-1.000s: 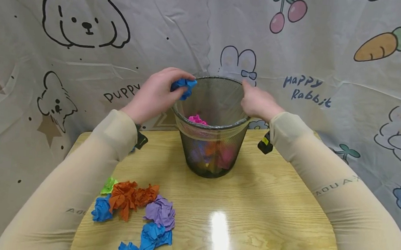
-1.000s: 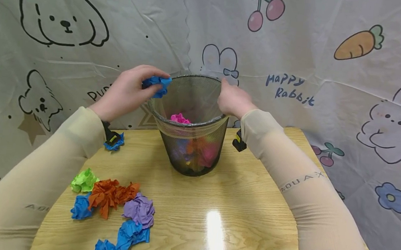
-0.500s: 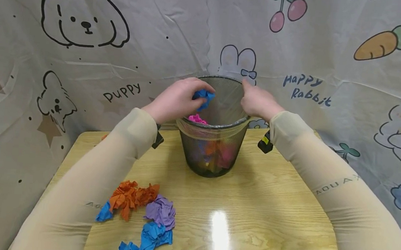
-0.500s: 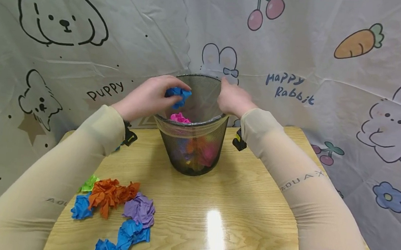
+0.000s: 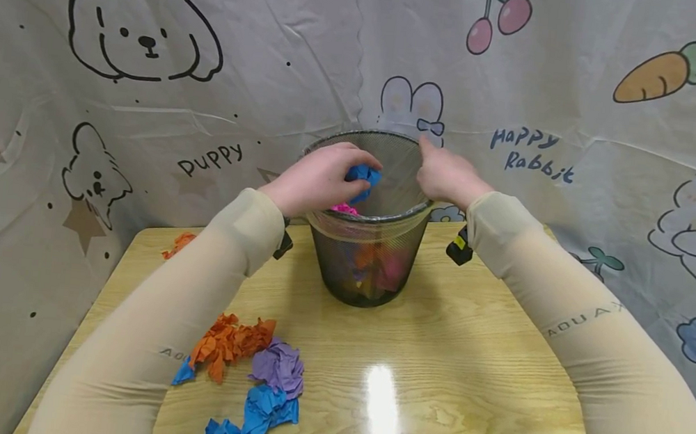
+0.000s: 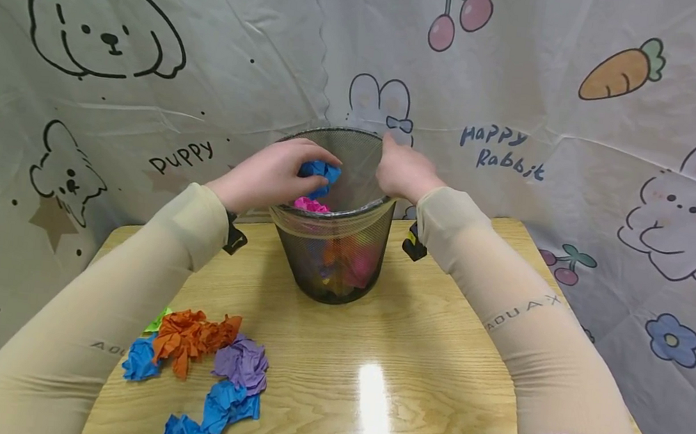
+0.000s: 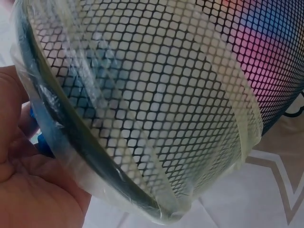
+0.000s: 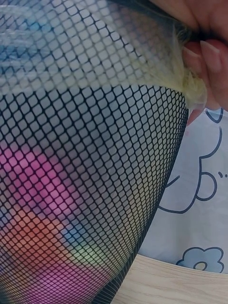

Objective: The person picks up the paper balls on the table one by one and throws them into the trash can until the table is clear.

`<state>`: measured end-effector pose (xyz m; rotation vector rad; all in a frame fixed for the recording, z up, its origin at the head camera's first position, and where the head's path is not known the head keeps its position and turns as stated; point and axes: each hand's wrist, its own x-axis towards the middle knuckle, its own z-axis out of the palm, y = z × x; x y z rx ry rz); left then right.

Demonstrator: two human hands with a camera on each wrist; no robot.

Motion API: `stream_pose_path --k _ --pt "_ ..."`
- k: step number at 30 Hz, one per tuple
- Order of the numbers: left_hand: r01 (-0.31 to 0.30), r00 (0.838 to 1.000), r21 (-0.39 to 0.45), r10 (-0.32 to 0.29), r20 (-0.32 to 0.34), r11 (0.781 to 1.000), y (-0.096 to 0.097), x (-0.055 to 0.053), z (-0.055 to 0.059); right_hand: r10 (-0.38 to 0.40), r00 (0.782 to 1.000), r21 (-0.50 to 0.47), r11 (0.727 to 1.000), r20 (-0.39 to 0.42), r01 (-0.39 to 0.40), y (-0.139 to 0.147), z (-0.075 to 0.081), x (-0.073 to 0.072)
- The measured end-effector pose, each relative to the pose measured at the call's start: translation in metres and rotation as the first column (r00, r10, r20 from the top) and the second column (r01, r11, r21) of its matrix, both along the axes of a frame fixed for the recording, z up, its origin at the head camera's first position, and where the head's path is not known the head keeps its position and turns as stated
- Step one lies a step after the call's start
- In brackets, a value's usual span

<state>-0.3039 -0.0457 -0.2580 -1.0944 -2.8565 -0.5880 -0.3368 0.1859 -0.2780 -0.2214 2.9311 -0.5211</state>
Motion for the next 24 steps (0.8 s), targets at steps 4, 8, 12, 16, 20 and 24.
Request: stream_pose_path --k 4,8,12,16,20,24 --pt "-0.008 1.0 -0.002 0.008 0.004 1.0 0.0 0.001 0.0 0.0 1.0 -0.006 1.0 0.002 0.0 0.0 0.001 0.001" --pt "-0.021 1.0 -0.009 0.021 0.008 1.0 -0.001 0.001 -0.001 0.007 1.0 -0.004 1.0 0.004 -0.007 0.0 0.002 0.003" --pt "-0.03 0.999 -0.03 0.03 0.017 0.999 -0.001 0.002 -0.001 0.002 1.0 -0.004 1.0 0.004 -0.002 -0.001 0.002 0.003" --pt "-0.053 0.998 -0.056 0.054 0.019 0.997 -0.003 0.003 -0.002 -0.005 1.0 -0.005 1.0 0.004 0.005 -0.001 0.001 0.002" --pt "-0.082 0.997 -0.055 0.082 -0.005 0.995 -0.008 0.003 -0.001 -0.004 1.0 -0.006 1.0 -0.001 0.004 -0.001 0.0 0.002" --pt "-0.101 0.994 -0.036 0.099 -0.051 0.994 -0.015 0.002 0.003 -0.004 1.0 -0.01 1.0 -0.002 0.004 0.0 0.0 0.001"
